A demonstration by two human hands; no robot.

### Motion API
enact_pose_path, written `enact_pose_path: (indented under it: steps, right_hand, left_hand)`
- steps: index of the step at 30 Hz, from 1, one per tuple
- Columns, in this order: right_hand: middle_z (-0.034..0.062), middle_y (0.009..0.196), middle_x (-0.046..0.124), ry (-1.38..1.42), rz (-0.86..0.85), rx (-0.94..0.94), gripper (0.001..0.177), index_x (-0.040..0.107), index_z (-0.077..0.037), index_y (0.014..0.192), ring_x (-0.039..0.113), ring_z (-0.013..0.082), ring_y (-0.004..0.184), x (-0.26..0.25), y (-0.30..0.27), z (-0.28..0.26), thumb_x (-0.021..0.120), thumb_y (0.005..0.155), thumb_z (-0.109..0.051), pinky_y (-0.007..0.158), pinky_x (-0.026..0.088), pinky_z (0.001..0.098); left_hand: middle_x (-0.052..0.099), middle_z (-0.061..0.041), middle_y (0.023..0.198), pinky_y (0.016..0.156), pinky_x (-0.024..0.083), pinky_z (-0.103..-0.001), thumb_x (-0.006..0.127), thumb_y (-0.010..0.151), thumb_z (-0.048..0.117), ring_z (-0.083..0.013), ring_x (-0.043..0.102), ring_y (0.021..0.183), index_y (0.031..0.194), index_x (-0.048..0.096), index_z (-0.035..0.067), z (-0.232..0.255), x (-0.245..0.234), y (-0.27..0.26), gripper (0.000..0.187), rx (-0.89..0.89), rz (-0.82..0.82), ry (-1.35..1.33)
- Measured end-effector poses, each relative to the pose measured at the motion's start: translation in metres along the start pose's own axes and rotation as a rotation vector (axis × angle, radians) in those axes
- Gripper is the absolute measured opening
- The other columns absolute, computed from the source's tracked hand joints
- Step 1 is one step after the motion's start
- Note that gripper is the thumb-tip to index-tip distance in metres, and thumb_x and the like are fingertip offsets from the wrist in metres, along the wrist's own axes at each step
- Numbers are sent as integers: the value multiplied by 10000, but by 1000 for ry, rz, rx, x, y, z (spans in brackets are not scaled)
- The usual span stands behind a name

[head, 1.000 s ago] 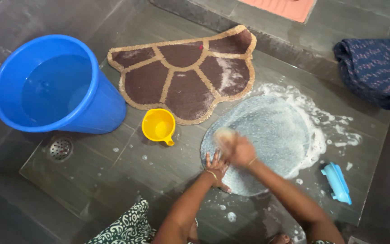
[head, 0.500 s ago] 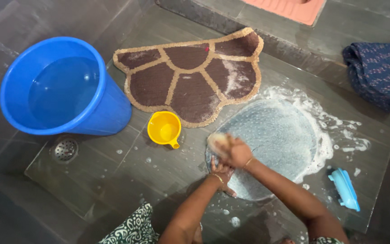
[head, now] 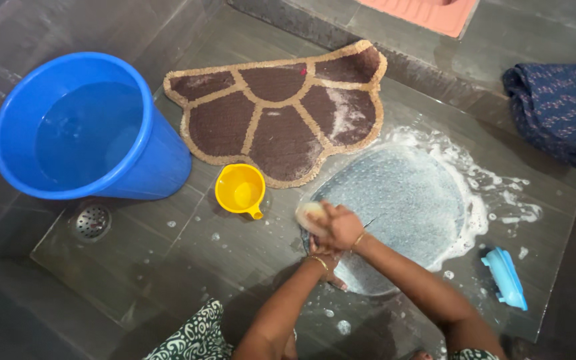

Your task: The person scrubs a bath mat on the bathroom floor using a brush and soapy water from a bucket.

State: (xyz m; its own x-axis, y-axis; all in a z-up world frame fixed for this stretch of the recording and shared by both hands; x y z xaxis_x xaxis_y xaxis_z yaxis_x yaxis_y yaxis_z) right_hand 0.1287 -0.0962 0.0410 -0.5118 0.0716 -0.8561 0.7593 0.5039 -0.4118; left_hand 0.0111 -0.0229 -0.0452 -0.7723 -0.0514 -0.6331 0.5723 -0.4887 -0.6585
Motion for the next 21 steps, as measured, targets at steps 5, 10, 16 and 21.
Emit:
enact_pose_path:
  steps: [5,10,16,21]
  right_hand:
    - [213,1077,751,30,347,111,575,692,-100,1204,721,372,966,-57,47,124,337,1086,-537,889,577,472]
    - [344,1505,481,-221,537,571,801,385,-265,1650,703,383,846,-65,48,185,458,937,-623,690,587,454]
    - [284,981,692,64,349,-125,738,428,29,1421,666,447,859,27,20,42,624,872,-422,751,551,513]
    - [227,1072,732,269,477,448,659,654,-93,1256,714,411,951,-52,29,187,396,978,-632,827,571,498]
  left_hand:
    - [-290,-132,1687,1109,-120,-774,812,563,783,-458,-308,1505,1640,-131,142,5,-16,-22,1569,-39,172,93]
    - [-287,-122,1689,1103,-122,-775,830,550,764,-457,-302,1507,1638,-130,154,7,-22,-29,1573,-37,173,73]
    - [-214,-121,1698,1144,-132,-783,812,583,784,-447,-272,1547,1647,-100,153,7,-16,-19,1537,-48,97,55]
    - [-277,-120,1693,1129,-111,-759,851,554,745,-445,-277,1518,1642,-137,178,9,-27,-28,1575,-59,165,38]
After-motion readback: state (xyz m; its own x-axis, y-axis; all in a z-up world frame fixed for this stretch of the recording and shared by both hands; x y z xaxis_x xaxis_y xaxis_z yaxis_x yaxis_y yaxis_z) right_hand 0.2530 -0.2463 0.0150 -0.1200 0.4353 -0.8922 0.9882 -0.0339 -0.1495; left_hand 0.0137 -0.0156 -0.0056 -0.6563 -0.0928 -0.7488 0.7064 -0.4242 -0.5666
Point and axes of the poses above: each hand's wrist, its own y-axis towards the middle knuckle, its own x-axis out of the palm, z = x × y, the point moved 2 cm from there along y, towards the middle knuckle
